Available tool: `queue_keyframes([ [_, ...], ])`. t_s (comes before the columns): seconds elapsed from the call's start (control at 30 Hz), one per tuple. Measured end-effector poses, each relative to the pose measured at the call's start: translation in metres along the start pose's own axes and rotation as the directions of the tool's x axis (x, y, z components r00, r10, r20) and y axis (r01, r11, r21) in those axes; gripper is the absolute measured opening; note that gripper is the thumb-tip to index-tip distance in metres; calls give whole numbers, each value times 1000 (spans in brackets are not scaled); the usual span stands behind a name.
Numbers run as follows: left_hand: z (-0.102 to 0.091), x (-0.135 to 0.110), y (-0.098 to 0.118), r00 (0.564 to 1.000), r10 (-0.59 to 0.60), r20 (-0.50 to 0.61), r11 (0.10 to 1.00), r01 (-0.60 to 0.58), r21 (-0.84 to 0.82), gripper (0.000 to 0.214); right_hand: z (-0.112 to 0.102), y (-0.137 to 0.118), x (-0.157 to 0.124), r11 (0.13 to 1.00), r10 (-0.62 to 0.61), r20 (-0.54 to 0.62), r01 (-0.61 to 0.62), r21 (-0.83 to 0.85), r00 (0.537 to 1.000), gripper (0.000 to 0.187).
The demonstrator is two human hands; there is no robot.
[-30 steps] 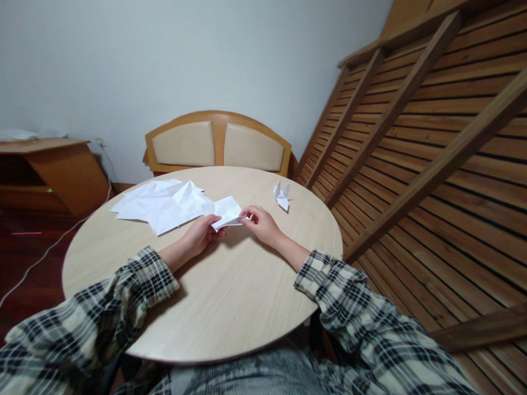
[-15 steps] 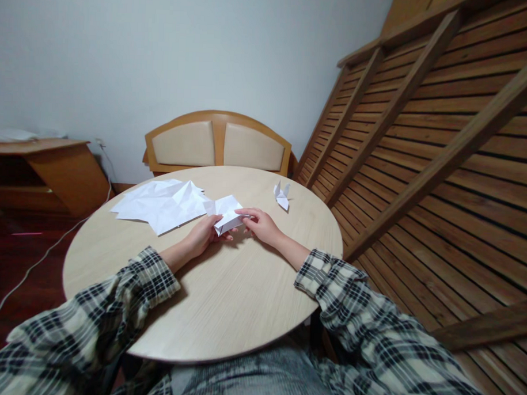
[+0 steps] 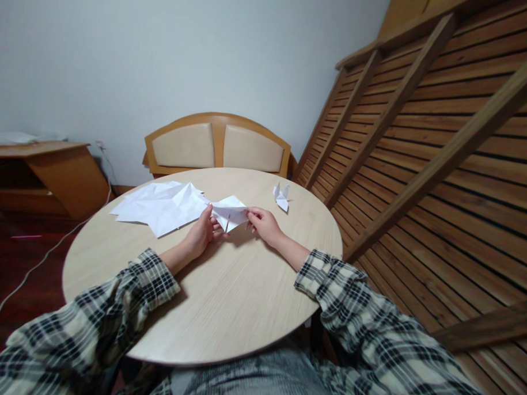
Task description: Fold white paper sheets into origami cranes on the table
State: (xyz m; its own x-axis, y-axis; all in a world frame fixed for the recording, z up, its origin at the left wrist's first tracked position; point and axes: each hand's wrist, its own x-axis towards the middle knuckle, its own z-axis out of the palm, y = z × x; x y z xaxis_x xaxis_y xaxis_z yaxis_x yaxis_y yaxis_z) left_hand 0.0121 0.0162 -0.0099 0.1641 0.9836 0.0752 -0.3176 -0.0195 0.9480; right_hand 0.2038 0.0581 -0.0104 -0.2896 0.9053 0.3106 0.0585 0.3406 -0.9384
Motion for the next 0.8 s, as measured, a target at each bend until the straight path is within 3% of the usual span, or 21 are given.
queue_keyframes([
  [0.1,2,-2,0,992,71,-102,998,-70,4,60,0,1,1,999,23,-11,-23,25,1000,16],
  [0.3,5,-5,-2,987,106,-123,992,-96,81,65,2,-2,1,995,62,-17,-60,74,998,15],
  [0.47,-1,-2,-5,972,162,-169,983,-145,111,47,2,-3,0,995,61,7,-62,74,998,14],
  [0.63,3,-3,-1,960,151,-234,979,-112,172,27,2,-2,0,997,73,-23,-72,32,997,14],
  [0.8,6,-3,3,950,160,-267,972,-105,209,22,2,-2,1,998,67,-21,-67,3,998,16],
])
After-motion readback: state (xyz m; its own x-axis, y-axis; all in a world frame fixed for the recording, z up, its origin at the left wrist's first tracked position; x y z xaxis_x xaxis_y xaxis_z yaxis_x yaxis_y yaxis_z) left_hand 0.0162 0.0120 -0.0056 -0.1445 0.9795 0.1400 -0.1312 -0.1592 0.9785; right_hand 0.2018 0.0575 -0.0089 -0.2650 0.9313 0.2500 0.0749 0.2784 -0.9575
